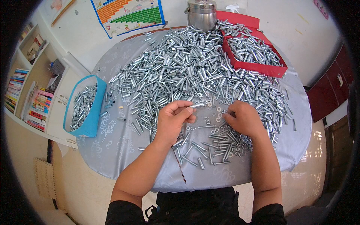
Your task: The person repeatedly picks up bolts and washers from a large pile on a table and threads the washers onto the bolts by hand. The person handles the fasteners one at a time, assembling them into pairs and placing them back onto the table.
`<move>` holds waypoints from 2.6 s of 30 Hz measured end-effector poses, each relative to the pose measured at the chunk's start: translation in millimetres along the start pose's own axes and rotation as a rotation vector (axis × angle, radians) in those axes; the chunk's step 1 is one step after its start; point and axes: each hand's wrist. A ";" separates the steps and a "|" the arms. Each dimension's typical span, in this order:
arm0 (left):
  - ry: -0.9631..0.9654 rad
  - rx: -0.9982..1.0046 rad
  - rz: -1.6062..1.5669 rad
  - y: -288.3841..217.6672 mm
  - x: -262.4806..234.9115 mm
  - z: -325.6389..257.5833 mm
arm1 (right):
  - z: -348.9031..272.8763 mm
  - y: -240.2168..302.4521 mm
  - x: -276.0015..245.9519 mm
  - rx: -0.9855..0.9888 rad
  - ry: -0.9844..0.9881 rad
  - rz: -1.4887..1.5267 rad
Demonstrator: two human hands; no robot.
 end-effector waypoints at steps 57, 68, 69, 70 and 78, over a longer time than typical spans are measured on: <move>0.165 -0.098 -0.032 0.6 4.6 -0.2 | 11.1 29.1 17.1 -0.195 -0.070 1.139; 0.174 -0.104 -0.059 -0.3 4.4 -0.2 | 11.5 23.3 17.6 -0.203 -0.092 0.971; 0.174 -0.104 -0.070 -0.6 4.3 -0.3 | 11.7 22.0 17.0 -0.184 -0.121 0.913; 0.152 -0.103 -0.071 -1.3 4.4 0.0 | 11.9 20.5 16.1 -0.166 -0.149 0.855; 0.090 -0.079 -0.074 0.7 2.0 1.2 | 17.9 5.8 22.8 -0.302 -0.260 0.141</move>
Point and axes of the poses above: each hand's wrist, its own z-axis towards the middle knuckle, its own x-axis out of the palm, y = z × x, and after that the axes turned 14 degrees about y, right-handed
